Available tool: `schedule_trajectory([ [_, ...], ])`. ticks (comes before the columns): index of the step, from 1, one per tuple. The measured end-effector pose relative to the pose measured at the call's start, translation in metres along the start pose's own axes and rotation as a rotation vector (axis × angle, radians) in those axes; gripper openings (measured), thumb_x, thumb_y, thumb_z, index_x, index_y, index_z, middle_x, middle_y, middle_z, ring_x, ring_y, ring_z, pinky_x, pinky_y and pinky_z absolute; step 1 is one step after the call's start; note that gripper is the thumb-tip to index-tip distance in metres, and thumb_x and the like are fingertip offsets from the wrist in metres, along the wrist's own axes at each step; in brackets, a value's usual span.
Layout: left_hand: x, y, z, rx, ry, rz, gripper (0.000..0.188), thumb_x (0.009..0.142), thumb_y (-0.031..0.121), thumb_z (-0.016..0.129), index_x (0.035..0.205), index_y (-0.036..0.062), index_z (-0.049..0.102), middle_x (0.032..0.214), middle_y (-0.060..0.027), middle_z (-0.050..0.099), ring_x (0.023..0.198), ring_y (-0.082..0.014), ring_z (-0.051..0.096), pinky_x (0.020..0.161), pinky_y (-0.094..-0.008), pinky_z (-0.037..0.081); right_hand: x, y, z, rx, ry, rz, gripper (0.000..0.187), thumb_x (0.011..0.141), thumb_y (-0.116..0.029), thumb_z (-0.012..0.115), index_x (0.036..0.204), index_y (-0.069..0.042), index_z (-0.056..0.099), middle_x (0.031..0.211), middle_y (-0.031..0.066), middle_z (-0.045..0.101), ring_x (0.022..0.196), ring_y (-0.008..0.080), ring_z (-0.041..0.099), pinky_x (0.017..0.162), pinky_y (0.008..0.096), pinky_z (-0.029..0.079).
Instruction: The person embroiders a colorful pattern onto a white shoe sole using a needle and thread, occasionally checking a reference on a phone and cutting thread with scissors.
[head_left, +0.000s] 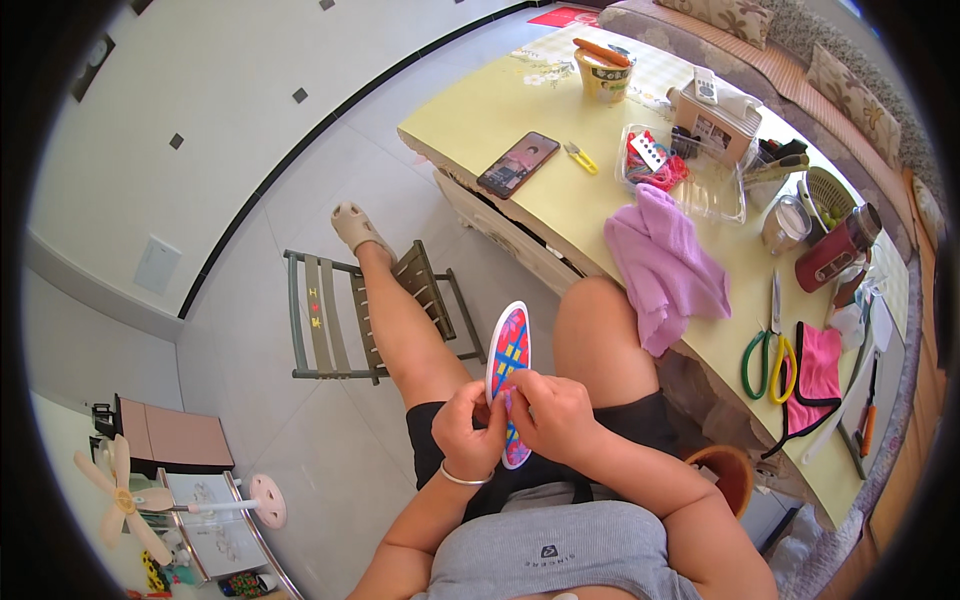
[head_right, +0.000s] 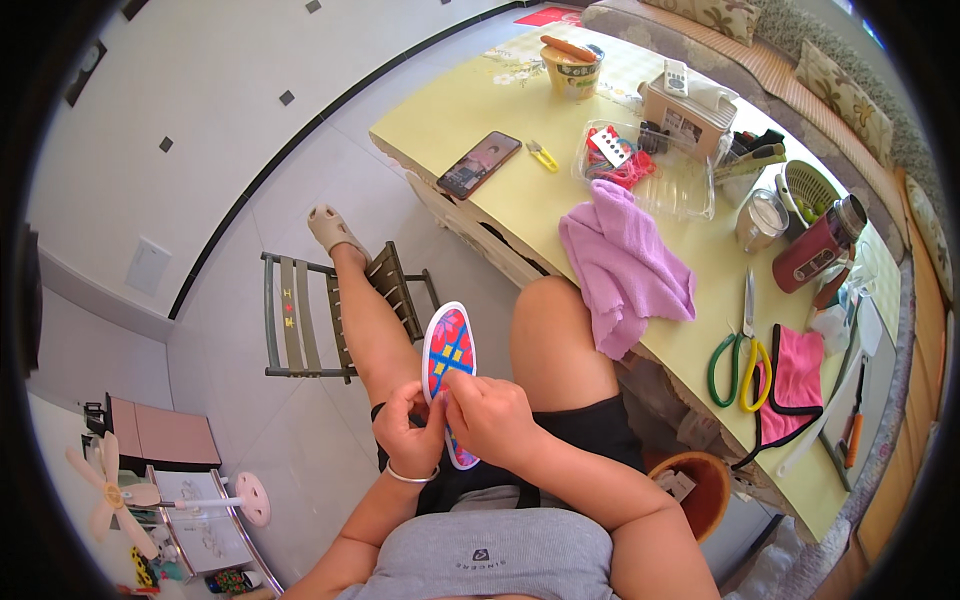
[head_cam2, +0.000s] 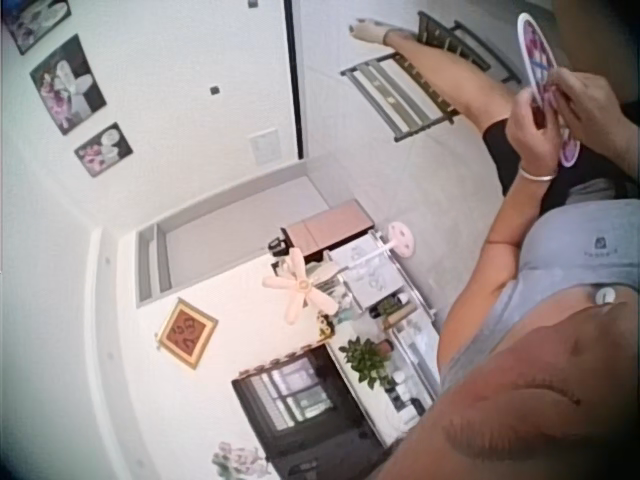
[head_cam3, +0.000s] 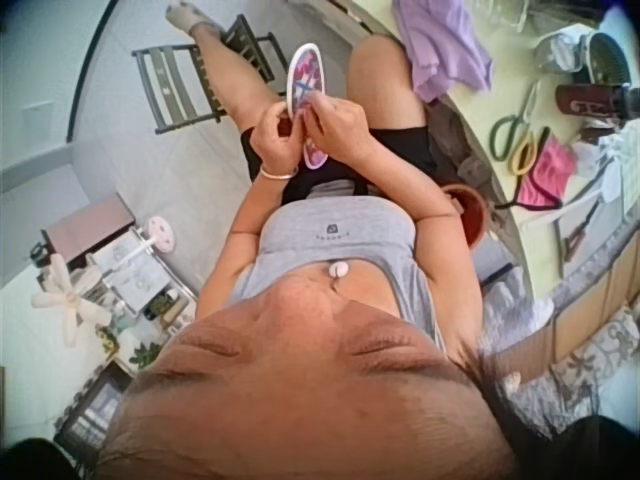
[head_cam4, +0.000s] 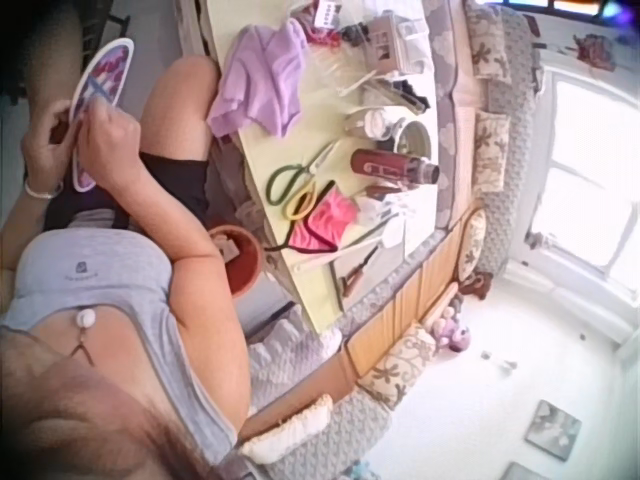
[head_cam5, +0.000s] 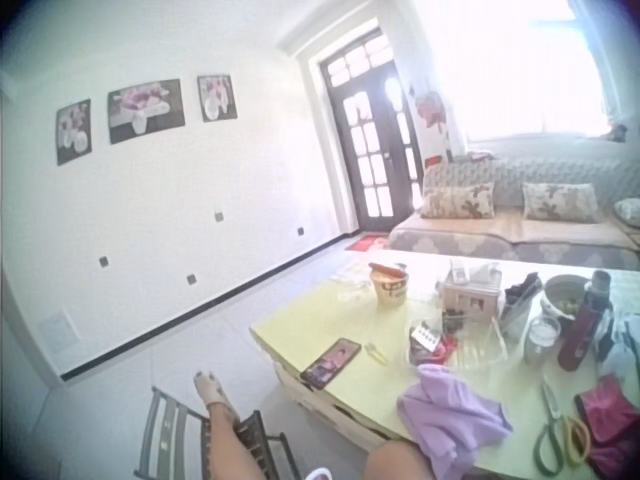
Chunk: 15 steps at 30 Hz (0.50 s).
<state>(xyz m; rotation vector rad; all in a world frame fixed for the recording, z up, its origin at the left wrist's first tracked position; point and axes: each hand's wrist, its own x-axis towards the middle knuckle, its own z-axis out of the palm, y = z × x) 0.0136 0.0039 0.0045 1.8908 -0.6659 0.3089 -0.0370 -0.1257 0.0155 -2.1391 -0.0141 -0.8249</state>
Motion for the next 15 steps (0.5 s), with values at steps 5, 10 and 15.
schedule_trajectory([
  [5, -0.006, -0.002, 0.001, 0.067, -0.040, 0.092, 0.020, 0.081, -0.002, 0.073, 0.098, 0.0002, 0.063, 0.072, -0.0064, 0.066, 0.058, -0.0095, 0.061, 0.054, -0.0213, 0.047, -0.006, 0.012, 0.008, 0.083, 0.022, 0.010, 0.014, 0.081, 0.000, 0.067, 0.091, -0.003, 0.057, 0.068, 0.0117, 0.061, 0.056, 0.0272, 0.062, 0.050, 0.0356, 0.049],
  [10, -0.007, -0.016, -0.002, -0.140, -0.002, -0.152, 0.017, 0.084, -0.004, 0.069, 0.099, -0.0016, 0.062, 0.079, -0.0061, 0.068, 0.065, -0.0102, 0.063, 0.061, -0.0214, 0.049, 0.002, 0.000, -0.012, 0.219, 0.146, 0.220, 0.019, 0.084, -0.008, 0.069, 0.099, -0.004, 0.057, 0.076, 0.0094, 0.061, 0.063, 0.0186, 0.061, 0.055, 0.0311, 0.048],
  [15, 0.006, -0.014, -0.009, -0.834, -0.014, -0.327, 0.021, 0.087, -0.005, 0.064, 0.108, -0.0018, 0.059, 0.092, -0.0060, 0.067, 0.082, -0.0106, 0.062, 0.076, -0.0227, 0.051, -0.002, 0.037, -0.006, 0.954, 0.037, 0.724, 0.009, 0.090, -0.005, 0.063, 0.092, 0.001, 0.069, 0.088, 0.0025, 0.068, 0.076, 0.0089, 0.062, 0.063, 0.0240, 0.050],
])
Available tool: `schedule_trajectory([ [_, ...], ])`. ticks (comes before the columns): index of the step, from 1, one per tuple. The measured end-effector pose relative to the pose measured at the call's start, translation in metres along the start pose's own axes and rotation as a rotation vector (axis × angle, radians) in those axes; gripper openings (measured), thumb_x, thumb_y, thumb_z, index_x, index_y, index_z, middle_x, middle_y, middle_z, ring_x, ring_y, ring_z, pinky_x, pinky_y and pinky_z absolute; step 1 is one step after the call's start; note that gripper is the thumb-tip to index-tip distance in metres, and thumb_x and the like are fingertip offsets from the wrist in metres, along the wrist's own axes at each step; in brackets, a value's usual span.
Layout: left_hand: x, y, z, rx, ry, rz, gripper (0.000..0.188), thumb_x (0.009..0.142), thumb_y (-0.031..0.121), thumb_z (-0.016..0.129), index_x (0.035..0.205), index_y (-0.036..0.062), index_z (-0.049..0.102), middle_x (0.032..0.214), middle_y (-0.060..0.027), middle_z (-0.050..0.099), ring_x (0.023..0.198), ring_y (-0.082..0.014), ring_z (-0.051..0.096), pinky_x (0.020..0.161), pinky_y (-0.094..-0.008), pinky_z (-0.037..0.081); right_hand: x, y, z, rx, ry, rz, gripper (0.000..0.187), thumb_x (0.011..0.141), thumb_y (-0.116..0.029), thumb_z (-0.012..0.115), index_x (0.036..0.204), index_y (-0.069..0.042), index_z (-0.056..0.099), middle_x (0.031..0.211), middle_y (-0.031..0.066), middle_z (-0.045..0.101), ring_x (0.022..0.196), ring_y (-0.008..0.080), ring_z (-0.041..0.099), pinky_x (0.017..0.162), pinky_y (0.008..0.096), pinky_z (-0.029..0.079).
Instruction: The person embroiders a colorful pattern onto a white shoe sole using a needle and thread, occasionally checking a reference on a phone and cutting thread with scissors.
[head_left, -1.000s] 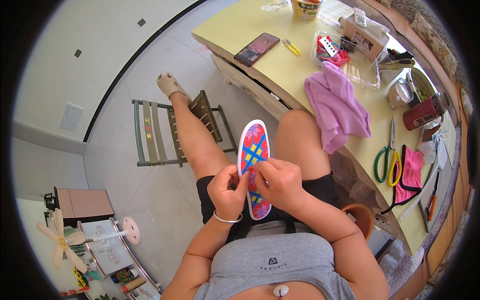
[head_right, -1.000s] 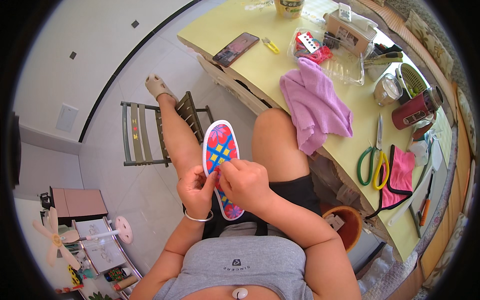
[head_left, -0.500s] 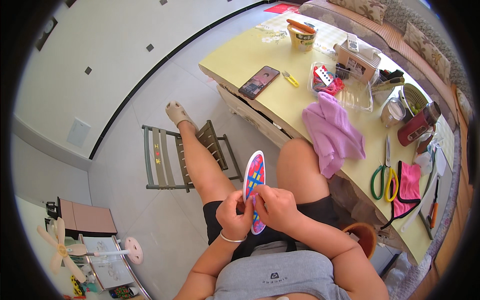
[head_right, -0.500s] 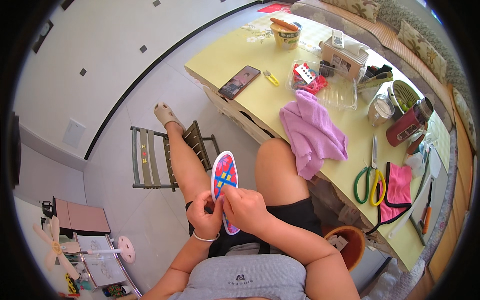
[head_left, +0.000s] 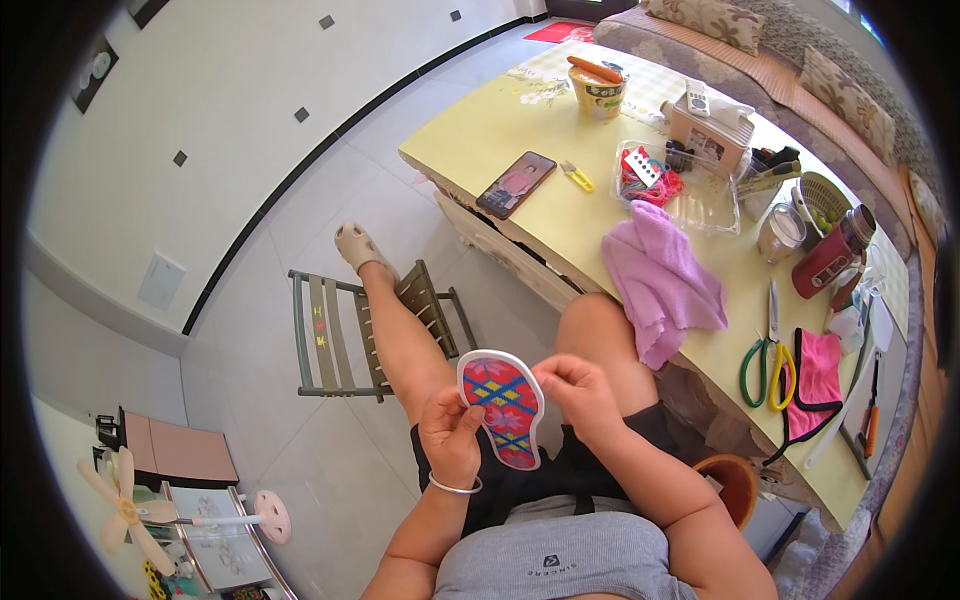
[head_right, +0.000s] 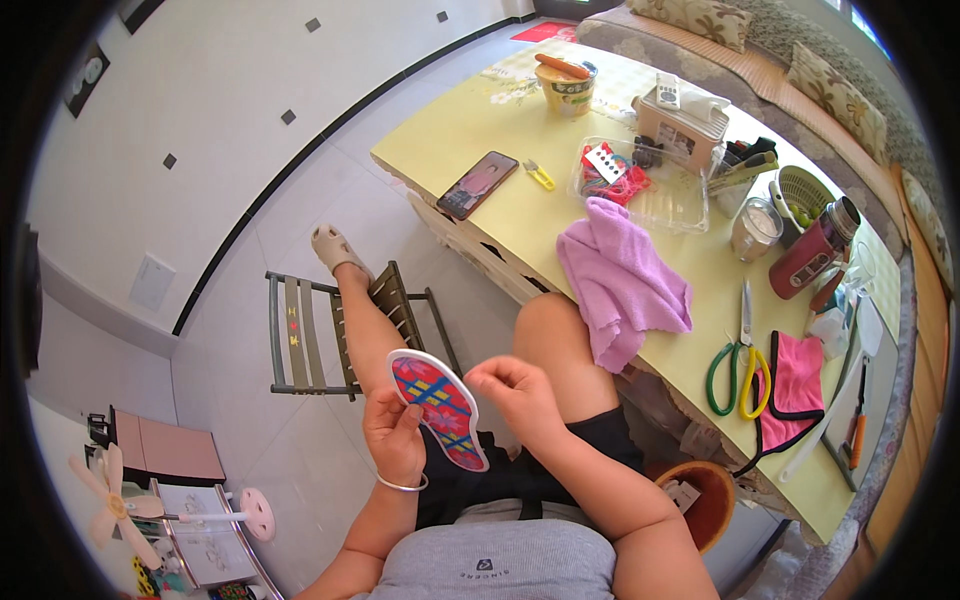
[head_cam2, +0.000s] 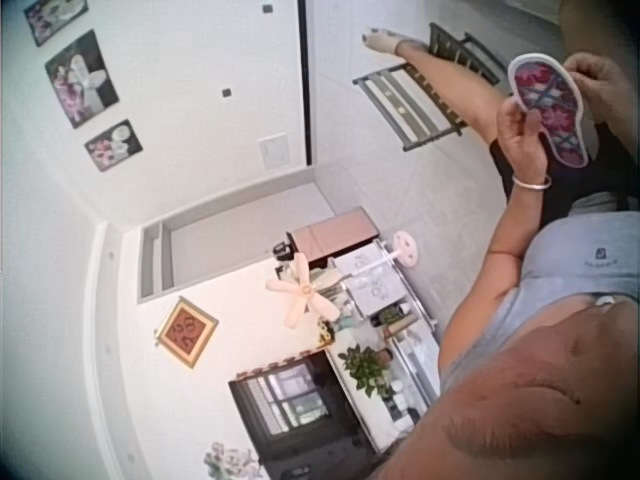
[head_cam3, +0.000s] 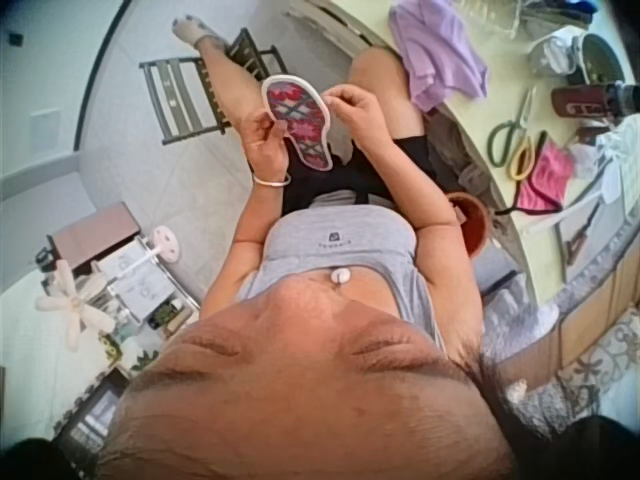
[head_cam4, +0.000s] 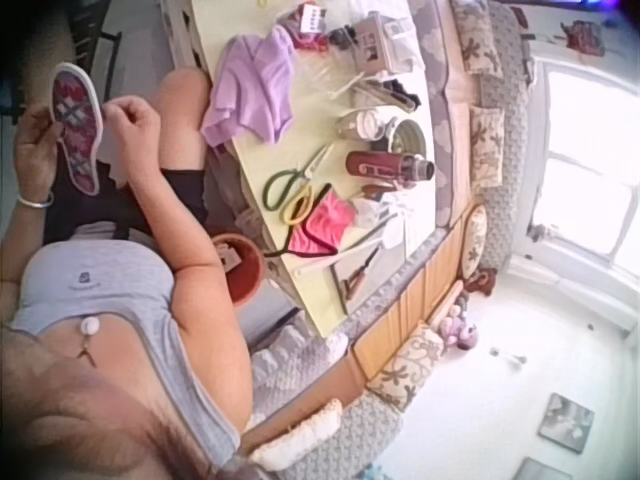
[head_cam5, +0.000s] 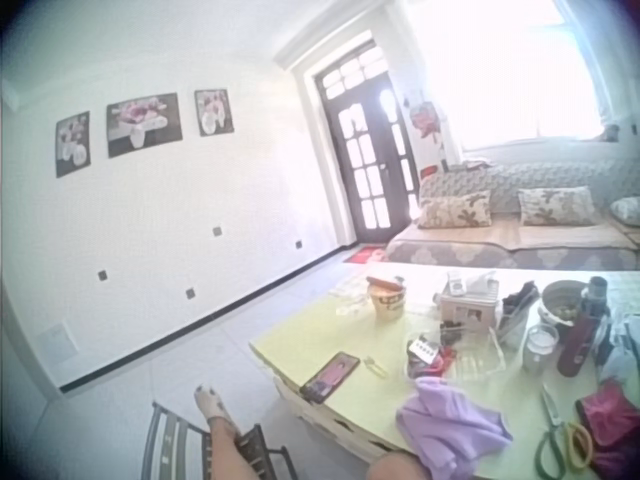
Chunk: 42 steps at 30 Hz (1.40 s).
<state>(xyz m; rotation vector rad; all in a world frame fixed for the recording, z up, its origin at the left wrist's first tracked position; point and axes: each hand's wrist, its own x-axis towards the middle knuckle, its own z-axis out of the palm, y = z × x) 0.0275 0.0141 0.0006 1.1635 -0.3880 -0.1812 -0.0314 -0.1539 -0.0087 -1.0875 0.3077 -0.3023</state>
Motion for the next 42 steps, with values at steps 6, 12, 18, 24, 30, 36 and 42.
schedule_trajectory([
  [6, -0.003, -0.007, 0.005, -0.180, -0.127, -0.157, 0.025, 0.088, -0.004, 0.065, 0.112, -0.0006, 0.059, 0.096, -0.0062, 0.067, 0.086, -0.0110, 0.062, 0.081, -0.0240, 0.051, -0.008, 0.008, 0.012, 0.604, -0.104, 0.467, 0.015, 0.086, 0.000, 0.065, 0.101, 0.001, 0.069, 0.093, 0.0107, 0.072, 0.077, 0.0157, 0.069, 0.072, 0.0292, 0.057],
  [12, -0.005, -0.014, -0.004, -0.109, -0.175, -0.164, 0.024, 0.087, -0.004, 0.066, 0.110, 0.0005, 0.061, 0.099, -0.0070, 0.069, 0.089, -0.0135, 0.065, 0.082, -0.0260, 0.052, -0.008, 0.010, 0.012, 0.662, -0.144, 0.454, 0.018, 0.093, -0.008, 0.058, 0.105, 0.002, 0.068, 0.098, 0.0132, 0.071, 0.083, 0.0186, 0.069, 0.074, 0.0318, 0.058],
  [18, -0.005, -0.016, -0.001, -0.196, -0.171, -0.169, 0.023, 0.088, -0.003, 0.064, 0.110, -0.0007, 0.061, 0.100, -0.0079, 0.068, 0.091, -0.0138, 0.065, 0.086, -0.0267, 0.051, -0.011, 0.009, 0.015, 0.709, -0.090, 0.477, 0.020, 0.096, -0.008, 0.053, 0.108, 0.001, 0.066, 0.101, 0.0134, 0.070, 0.085, 0.0195, 0.069, 0.075, 0.0318, 0.058],
  [24, -0.005, -0.019, -0.006, -0.137, -0.164, -0.161, 0.022, 0.089, -0.003, 0.064, 0.110, -0.0009, 0.061, 0.101, -0.0077, 0.068, 0.092, -0.0137, 0.064, 0.086, -0.0263, 0.051, -0.011, 0.005, 0.017, 0.651, -0.068, 0.456, 0.017, 0.095, -0.007, 0.054, 0.105, 0.001, 0.065, 0.096, 0.0131, 0.069, 0.083, 0.0199, 0.068, 0.075, 0.0315, 0.057],
  [30, -0.006, -0.023, -0.009, -0.140, -0.214, -0.164, 0.022, 0.089, -0.002, 0.064, 0.111, -0.0018, 0.060, 0.100, -0.0077, 0.068, 0.092, -0.0141, 0.064, 0.086, -0.0274, 0.051, -0.006, 0.009, 0.013, 0.770, -0.073, 0.525, 0.011, 0.094, -0.004, 0.053, 0.089, -0.001, 0.062, 0.085, 0.0117, 0.067, 0.073, 0.0195, 0.066, 0.068, 0.0314, 0.057],
  [36, -0.004, -0.017, 0.000, -0.186, -0.191, -0.183, 0.024, 0.090, -0.004, 0.062, 0.113, -0.0011, 0.059, 0.102, -0.0075, 0.067, 0.092, -0.0127, 0.064, 0.085, -0.0256, 0.051, -0.003, -0.015, 0.024, 0.684, 0.067, 0.488, 0.007, 0.095, -0.007, 0.053, 0.093, -0.002, 0.058, 0.081, 0.0097, 0.065, 0.067, 0.0153, 0.062, 0.062, 0.0269, 0.053],
  [42, -0.001, -0.008, 0.013, -0.366, -0.001, -0.354, 0.026, 0.091, 0.003, 0.062, 0.117, 0.0010, 0.057, 0.095, -0.0083, 0.067, 0.091, -0.0159, 0.061, 0.082, -0.0287, 0.049, 0.004, 0.001, -0.002, 0.781, -0.137, 0.318, 0.009, 0.097, -0.013, 0.053, 0.094, -0.006, 0.057, 0.067, -0.0006, 0.048, 0.046, 0.0050, 0.033, 0.042, 0.0202, 0.025],
])
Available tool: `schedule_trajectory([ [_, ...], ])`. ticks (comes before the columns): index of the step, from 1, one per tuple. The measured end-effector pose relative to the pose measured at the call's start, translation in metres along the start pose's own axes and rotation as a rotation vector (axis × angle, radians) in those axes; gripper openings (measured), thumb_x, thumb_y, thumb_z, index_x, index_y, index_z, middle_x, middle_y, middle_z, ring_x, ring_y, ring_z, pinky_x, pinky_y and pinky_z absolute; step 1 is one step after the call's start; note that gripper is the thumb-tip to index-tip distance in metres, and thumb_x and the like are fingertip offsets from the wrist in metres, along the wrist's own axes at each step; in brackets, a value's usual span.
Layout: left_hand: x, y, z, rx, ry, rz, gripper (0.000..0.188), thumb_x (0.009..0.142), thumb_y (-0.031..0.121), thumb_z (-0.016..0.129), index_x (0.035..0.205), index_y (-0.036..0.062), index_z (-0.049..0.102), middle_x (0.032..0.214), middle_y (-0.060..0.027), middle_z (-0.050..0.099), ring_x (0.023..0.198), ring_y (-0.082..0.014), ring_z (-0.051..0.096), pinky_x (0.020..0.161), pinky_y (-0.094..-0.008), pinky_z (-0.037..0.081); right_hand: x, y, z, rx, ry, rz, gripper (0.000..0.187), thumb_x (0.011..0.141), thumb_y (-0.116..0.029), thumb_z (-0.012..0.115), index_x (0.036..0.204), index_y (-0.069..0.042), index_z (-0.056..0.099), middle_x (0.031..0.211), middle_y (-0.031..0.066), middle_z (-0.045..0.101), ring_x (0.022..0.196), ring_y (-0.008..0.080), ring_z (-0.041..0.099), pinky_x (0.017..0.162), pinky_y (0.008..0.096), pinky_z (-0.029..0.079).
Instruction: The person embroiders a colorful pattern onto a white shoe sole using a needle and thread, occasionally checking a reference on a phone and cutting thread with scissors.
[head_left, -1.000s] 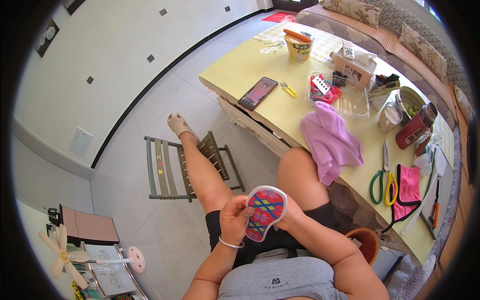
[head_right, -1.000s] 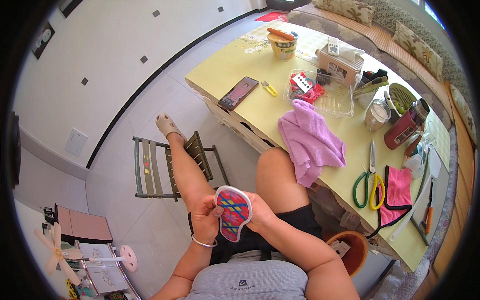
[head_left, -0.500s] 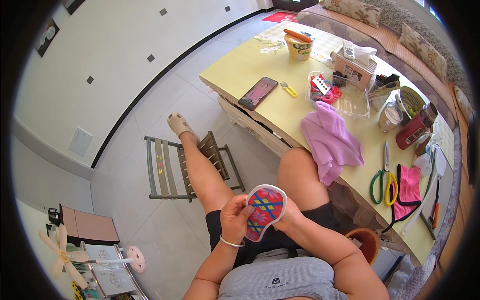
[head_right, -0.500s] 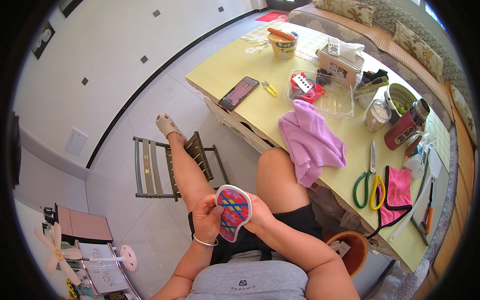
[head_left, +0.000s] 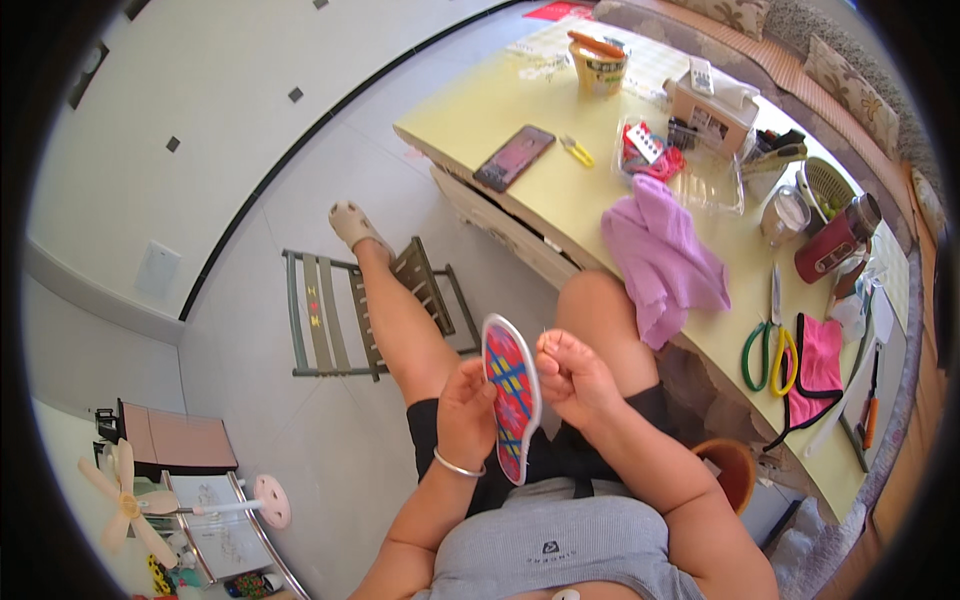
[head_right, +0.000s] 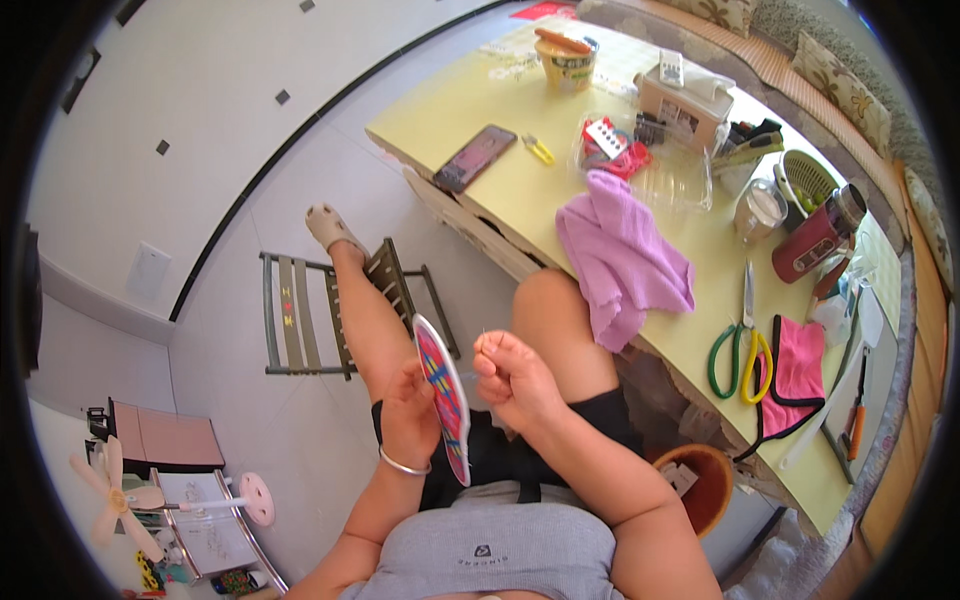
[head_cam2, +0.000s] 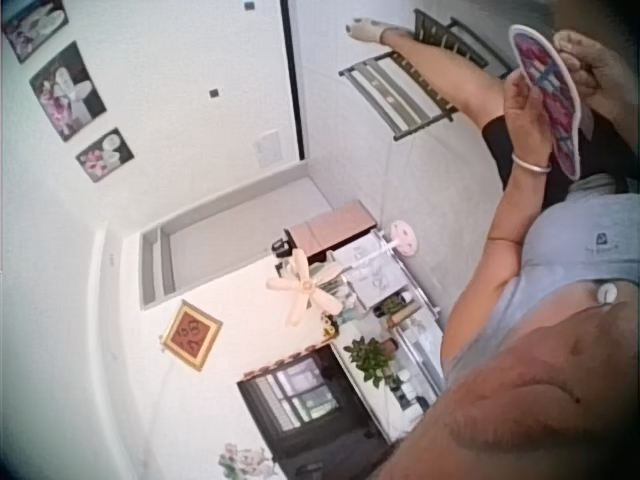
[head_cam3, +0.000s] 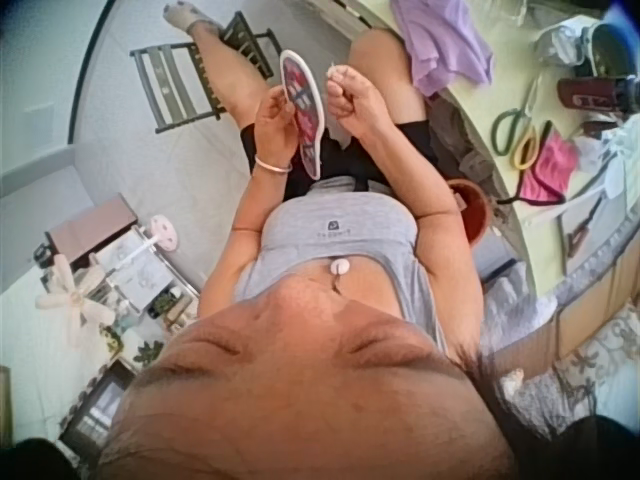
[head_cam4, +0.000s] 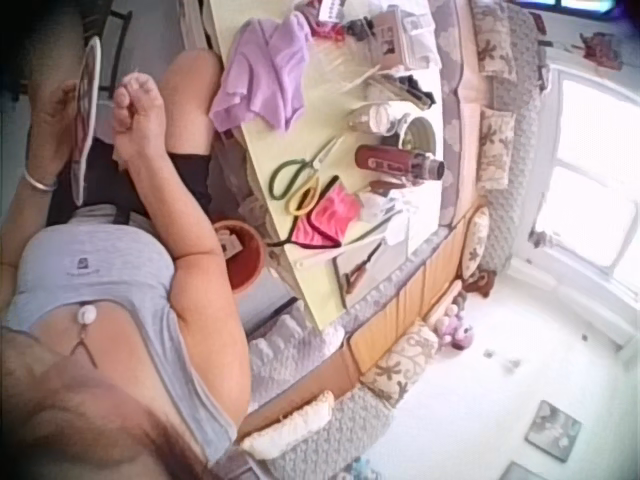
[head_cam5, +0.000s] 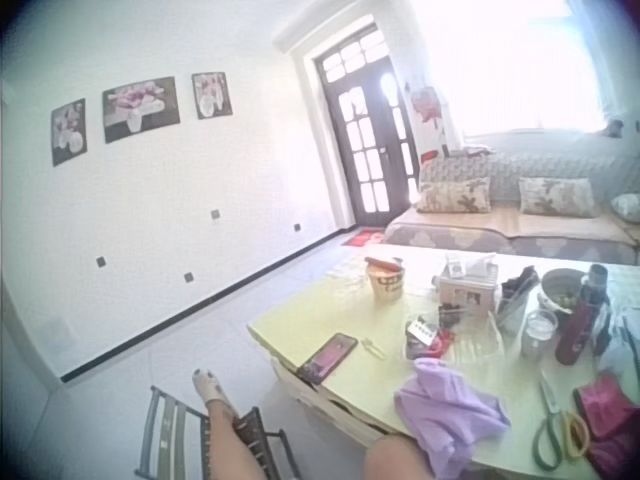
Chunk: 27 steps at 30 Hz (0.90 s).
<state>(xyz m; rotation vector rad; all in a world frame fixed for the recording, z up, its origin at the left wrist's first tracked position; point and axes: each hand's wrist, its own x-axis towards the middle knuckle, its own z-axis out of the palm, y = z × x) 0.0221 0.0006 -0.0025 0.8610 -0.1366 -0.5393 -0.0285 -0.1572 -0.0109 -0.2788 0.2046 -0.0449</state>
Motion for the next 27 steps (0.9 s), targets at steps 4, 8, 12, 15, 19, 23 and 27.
schedule_trajectory([
  [4, 0.008, -0.003, -0.016, -0.202, -0.241, -0.183, 0.032, 0.094, 0.023, 0.061, 0.120, 0.0051, 0.058, 0.077, -0.0052, 0.057, 0.071, -0.0152, 0.045, 0.069, -0.0294, 0.037, -0.010, -0.005, 0.014, -0.276, 0.070, -0.123, 0.005, 0.096, -0.009, 0.055, 0.095, -0.005, 0.059, 0.071, 0.0001, 0.053, 0.050, 0.0046, 0.038, 0.045, 0.0190, 0.030],
  [8, 0.003, -0.015, -0.010, -0.583, -0.221, -0.395, 0.038, 0.098, 0.033, 0.051, 0.122, 0.0043, 0.057, 0.071, -0.0029, 0.051, 0.067, -0.0146, 0.041, 0.066, -0.0263, 0.036, -0.010, 0.003, 0.020, -0.837, 0.013, -0.495, 0.003, 0.095, 0.000, 0.055, 0.096, -0.001, 0.058, 0.082, 0.0054, 0.063, 0.058, 0.0062, 0.057, 0.050, 0.0203, 0.045],
  [12, 0.005, -0.021, -0.016, -0.739, -0.296, -0.418, 0.043, 0.098, 0.039, 0.051, 0.121, 0.0034, 0.057, 0.074, -0.0033, 0.053, 0.068, -0.0132, 0.044, 0.066, -0.0246, 0.039, -0.023, 0.012, 0.040, -1.063, -0.040, -0.507, 0.003, 0.094, -0.001, 0.055, 0.093, 0.000, 0.058, 0.083, 0.0085, 0.069, 0.073, 0.0147, 0.072, 0.058, 0.0261, 0.055],
  [15, 0.006, -0.027, -0.031, -0.772, -0.296, -0.418, 0.044, 0.098, 0.039, 0.050, 0.120, 0.0008, 0.056, 0.075, -0.0046, 0.054, 0.072, -0.0152, 0.050, 0.072, -0.0265, 0.045, -0.018, 0.020, 0.033, -1.351, -0.121, -0.742, 0.003, 0.090, 0.001, 0.060, 0.092, 0.000, 0.058, 0.078, 0.0088, 0.069, 0.069, 0.0167, 0.071, 0.057, 0.0273, 0.056],
  [19, 0.011, -0.029, -0.040, -0.758, -0.382, -0.434, 0.042, 0.099, 0.035, 0.052, 0.119, -0.0012, 0.054, 0.078, -0.0071, 0.057, 0.081, -0.0175, 0.057, 0.085, -0.0265, 0.048, -0.014, 0.022, 0.032, -1.450, -0.120, -0.876, 0.009, 0.085, 0.000, 0.065, 0.091, -0.002, 0.059, 0.075, 0.0068, 0.068, 0.065, 0.0192, 0.069, 0.056, 0.0292, 0.054],
  [23, 0.013, -0.029, -0.039, -0.774, -0.440, -0.423, 0.041, 0.098, 0.035, 0.053, 0.118, -0.0010, 0.054, 0.078, -0.0073, 0.058, 0.082, -0.0170, 0.058, 0.088, -0.0260, 0.049, -0.014, 0.019, 0.036, -1.479, -0.136, -0.876, 0.006, 0.086, 0.004, 0.064, 0.086, 0.001, 0.059, 0.075, 0.0089, 0.067, 0.066, 0.0174, 0.070, 0.055, 0.0259, 0.054],
  [27, 0.012, -0.034, -0.045, -0.750, -0.411, -0.410, 0.041, 0.098, 0.036, 0.053, 0.116, -0.0008, 0.054, 0.078, -0.0069, 0.058, 0.080, -0.0161, 0.058, 0.087, -0.0255, 0.049, -0.014, 0.020, 0.035, -1.474, -0.125, -0.874, 0.007, 0.085, 0.001, 0.065, 0.089, -0.001, 0.059, 0.075, 0.0072, 0.068, 0.065, 0.0190, 0.069, 0.055, 0.0283, 0.054],
])
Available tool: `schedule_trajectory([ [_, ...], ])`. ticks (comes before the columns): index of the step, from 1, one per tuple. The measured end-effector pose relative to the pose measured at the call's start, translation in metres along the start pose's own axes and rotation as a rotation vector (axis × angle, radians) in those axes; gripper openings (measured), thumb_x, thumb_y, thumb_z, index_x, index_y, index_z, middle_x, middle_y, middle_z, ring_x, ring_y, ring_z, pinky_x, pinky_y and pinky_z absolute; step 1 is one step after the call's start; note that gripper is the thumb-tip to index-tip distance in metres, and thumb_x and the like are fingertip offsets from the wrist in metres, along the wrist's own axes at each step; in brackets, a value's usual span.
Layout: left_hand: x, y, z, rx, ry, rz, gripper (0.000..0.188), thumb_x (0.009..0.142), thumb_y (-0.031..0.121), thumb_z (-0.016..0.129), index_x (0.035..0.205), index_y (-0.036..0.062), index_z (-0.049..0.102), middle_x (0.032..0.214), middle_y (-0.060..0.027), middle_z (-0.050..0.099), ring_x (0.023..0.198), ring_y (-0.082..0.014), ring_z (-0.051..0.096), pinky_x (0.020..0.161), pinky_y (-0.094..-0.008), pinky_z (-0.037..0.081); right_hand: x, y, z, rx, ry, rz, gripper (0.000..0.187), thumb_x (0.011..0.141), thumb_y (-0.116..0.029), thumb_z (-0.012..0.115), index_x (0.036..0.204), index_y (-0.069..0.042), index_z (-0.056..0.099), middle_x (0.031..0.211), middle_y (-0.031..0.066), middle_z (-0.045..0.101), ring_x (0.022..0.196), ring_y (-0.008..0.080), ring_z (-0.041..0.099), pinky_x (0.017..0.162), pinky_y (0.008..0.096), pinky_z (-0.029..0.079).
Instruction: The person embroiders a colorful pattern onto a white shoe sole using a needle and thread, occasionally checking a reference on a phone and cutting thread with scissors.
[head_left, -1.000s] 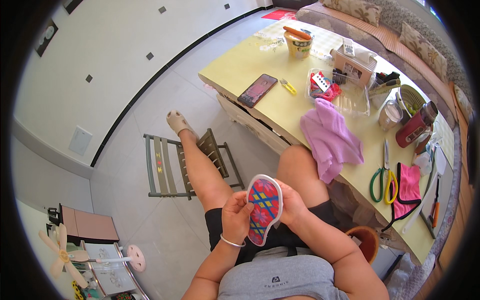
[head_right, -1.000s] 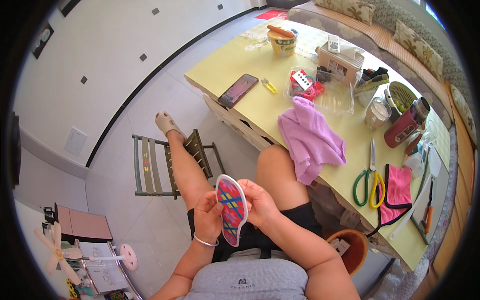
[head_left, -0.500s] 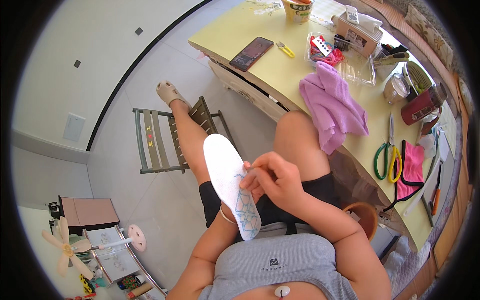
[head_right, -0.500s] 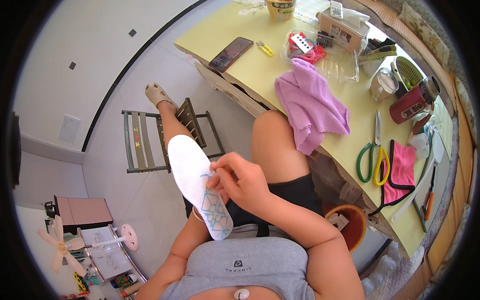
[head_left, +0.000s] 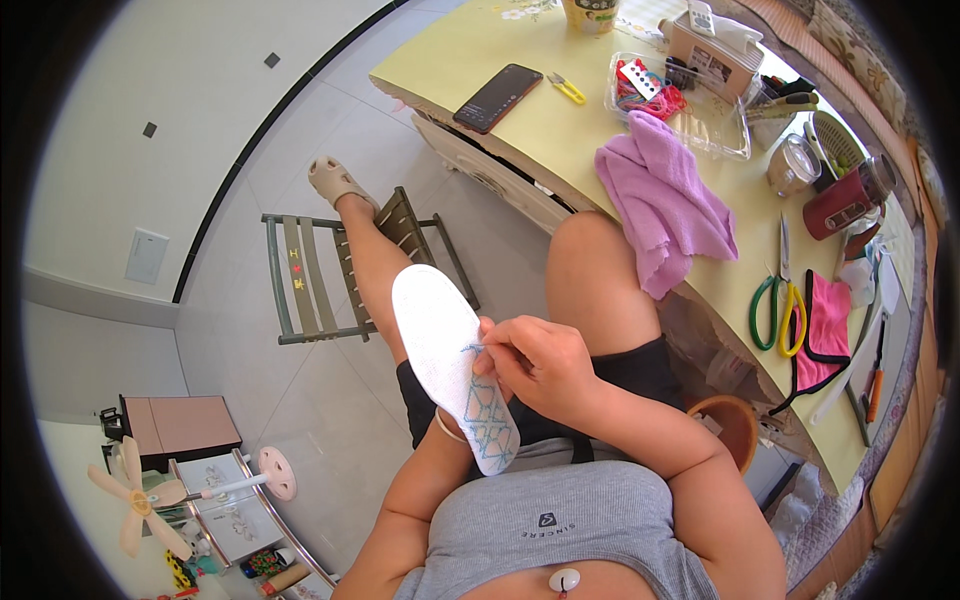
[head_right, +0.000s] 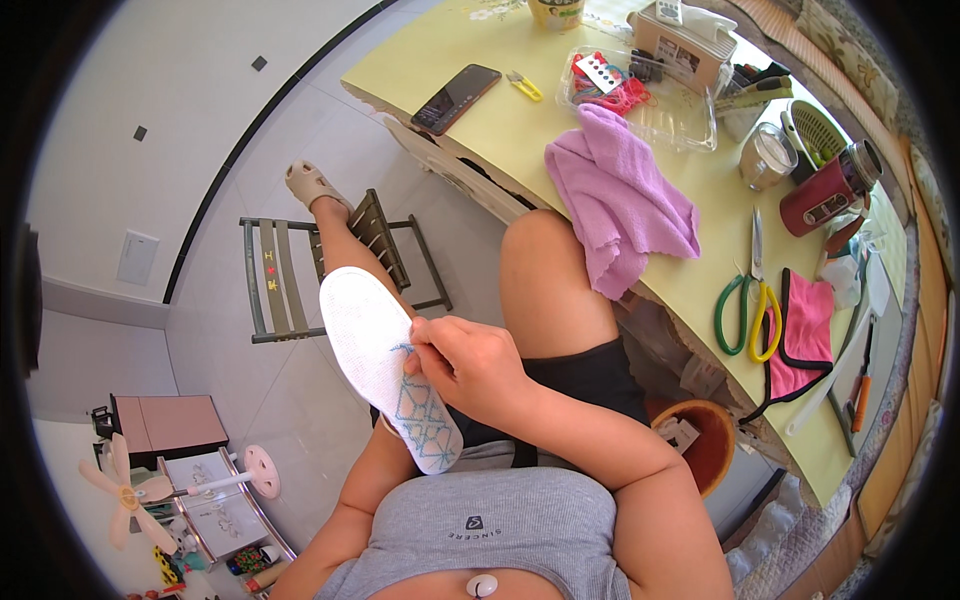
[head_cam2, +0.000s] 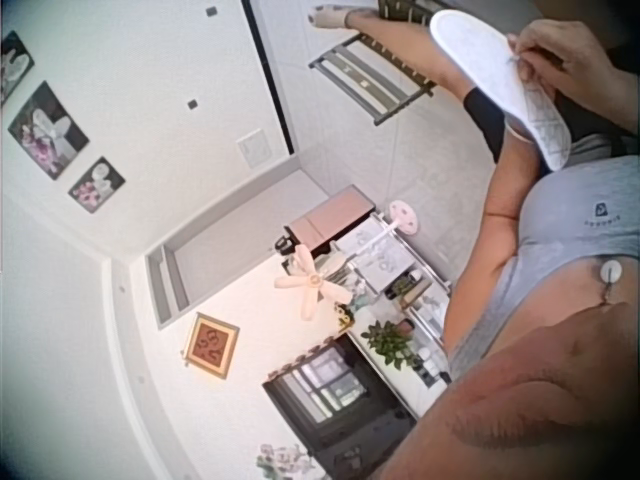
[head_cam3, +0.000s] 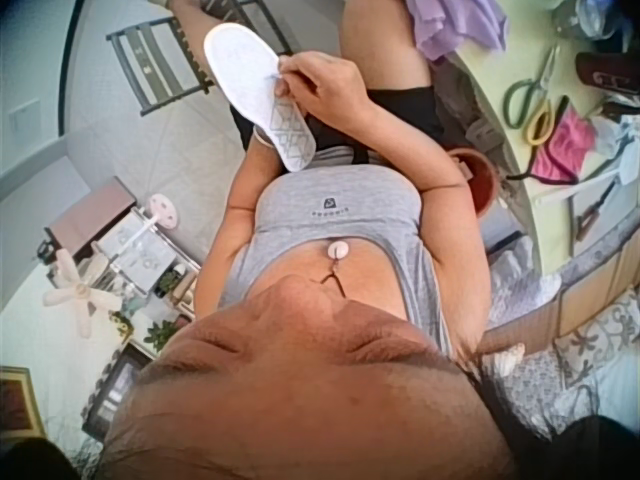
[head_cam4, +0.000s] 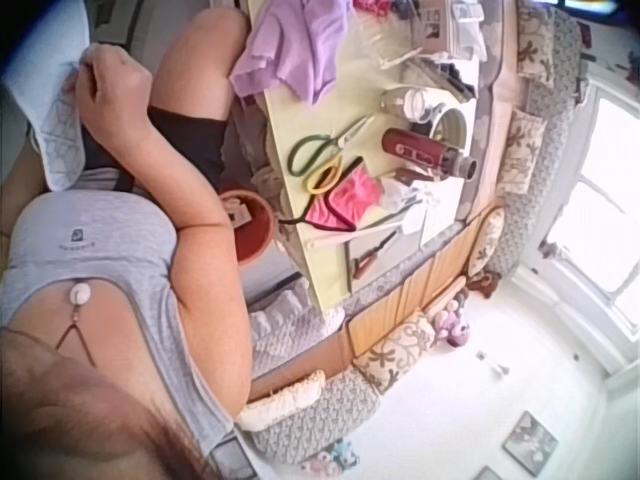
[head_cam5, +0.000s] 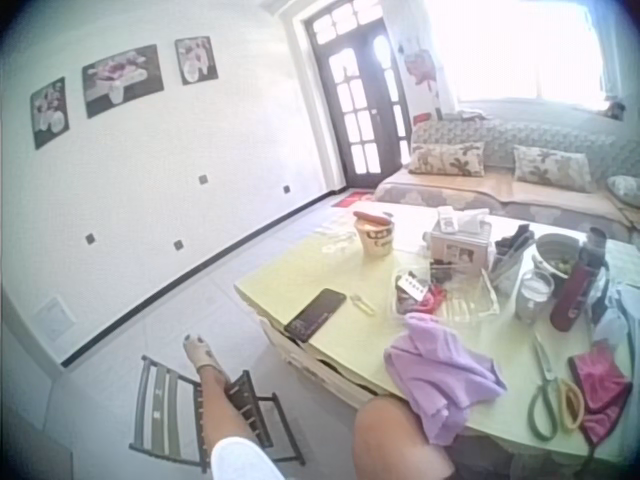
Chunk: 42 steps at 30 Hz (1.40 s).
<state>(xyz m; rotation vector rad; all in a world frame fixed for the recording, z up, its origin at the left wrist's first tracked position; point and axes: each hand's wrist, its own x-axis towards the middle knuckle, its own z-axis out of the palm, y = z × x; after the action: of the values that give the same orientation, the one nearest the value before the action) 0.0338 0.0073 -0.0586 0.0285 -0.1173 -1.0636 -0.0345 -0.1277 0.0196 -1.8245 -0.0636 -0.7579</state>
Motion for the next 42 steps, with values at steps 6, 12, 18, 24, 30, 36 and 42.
schedule_trajectory([
  [6, 0.000, 0.002, 0.001, 0.024, 0.014, -0.017, 0.041, 0.098, 0.037, 0.053, 0.115, -0.0006, 0.055, 0.076, -0.0056, 0.056, 0.076, -0.0145, 0.056, 0.078, -0.0227, 0.047, -0.002, 0.001, 0.001, 0.066, 0.003, 0.052, 0.008, 0.085, 0.000, 0.064, 0.091, -0.001, 0.059, 0.075, 0.0075, 0.068, 0.065, 0.0197, 0.070, 0.055, 0.0294, 0.054],
  [12, 0.001, 0.000, 0.005, 0.006, 0.022, -0.009, 0.042, 0.098, 0.039, 0.052, 0.115, -0.0003, 0.055, 0.075, -0.0048, 0.056, 0.074, -0.0136, 0.054, 0.074, -0.0221, 0.046, -0.003, 0.001, 0.001, 0.083, 0.008, 0.061, 0.008, 0.086, 0.000, 0.064, 0.092, -0.001, 0.059, 0.075, 0.0077, 0.068, 0.065, 0.0196, 0.070, 0.056, 0.0295, 0.054],
  [18, 0.004, -0.003, 0.017, 0.069, 0.010, 0.027, 0.043, 0.098, 0.040, 0.052, 0.116, 0.0000, 0.055, 0.076, -0.0043, 0.057, 0.076, -0.0138, 0.055, 0.075, -0.0220, 0.046, -0.004, 0.003, 0.001, 0.073, -0.001, 0.062, 0.009, 0.085, 0.000, 0.064, 0.092, -0.002, 0.059, 0.075, 0.0074, 0.068, 0.064, 0.0205, 0.069, 0.055, 0.0297, 0.053],
  [24, 0.006, -0.003, 0.026, 0.148, 0.102, 0.020, 0.039, 0.096, 0.035, 0.055, 0.114, 0.0001, 0.055, 0.077, -0.0056, 0.056, 0.078, -0.0172, 0.055, 0.080, -0.0281, 0.048, -0.004, 0.004, -0.004, 0.013, -0.026, 0.080, 0.004, 0.087, -0.001, 0.063, 0.089, -0.002, 0.060, 0.075, 0.0072, 0.068, 0.063, 0.0206, 0.069, 0.055, 0.0298, 0.053],
  [30, 0.001, -0.003, 0.050, 0.305, 0.232, 0.053, 0.033, 0.093, 0.024, 0.060, 0.115, 0.0002, 0.055, 0.080, -0.0066, 0.054, 0.079, -0.0185, 0.055, 0.076, -0.0303, 0.047, 0.000, -0.002, -0.012, 0.123, -0.077, 0.230, 0.003, 0.090, -0.002, 0.060, 0.088, -0.001, 0.061, 0.074, 0.0080, 0.068, 0.064, 0.0191, 0.068, 0.056, 0.0301, 0.053],
  [36, 0.002, 0.005, 0.047, 0.436, 0.338, -0.019, 0.020, 0.092, 0.012, 0.062, 0.110, 0.0030, 0.059, 0.086, -0.0064, 0.060, 0.074, -0.0146, 0.053, 0.064, -0.0273, 0.041, -0.003, 0.002, -0.014, 0.241, -0.113, 0.372, 0.002, 0.090, 0.000, 0.061, 0.091, 0.001, 0.062, 0.074, 0.0065, 0.066, 0.068, 0.0114, 0.065, 0.060, 0.0258, 0.052],
  [42, 0.002, 0.003, 0.055, 0.592, 0.463, 0.110, 0.018, 0.091, 0.009, 0.062, 0.105, -0.0012, 0.058, 0.093, -0.0091, 0.065, 0.082, -0.0177, 0.064, 0.079, -0.0305, 0.054, -0.004, 0.015, -0.008, 0.411, -0.087, 0.514, 0.007, 0.090, -0.002, 0.062, 0.096, 0.002, 0.062, 0.077, 0.0045, 0.066, 0.068, 0.0082, 0.063, 0.061, 0.0262, 0.051],
])
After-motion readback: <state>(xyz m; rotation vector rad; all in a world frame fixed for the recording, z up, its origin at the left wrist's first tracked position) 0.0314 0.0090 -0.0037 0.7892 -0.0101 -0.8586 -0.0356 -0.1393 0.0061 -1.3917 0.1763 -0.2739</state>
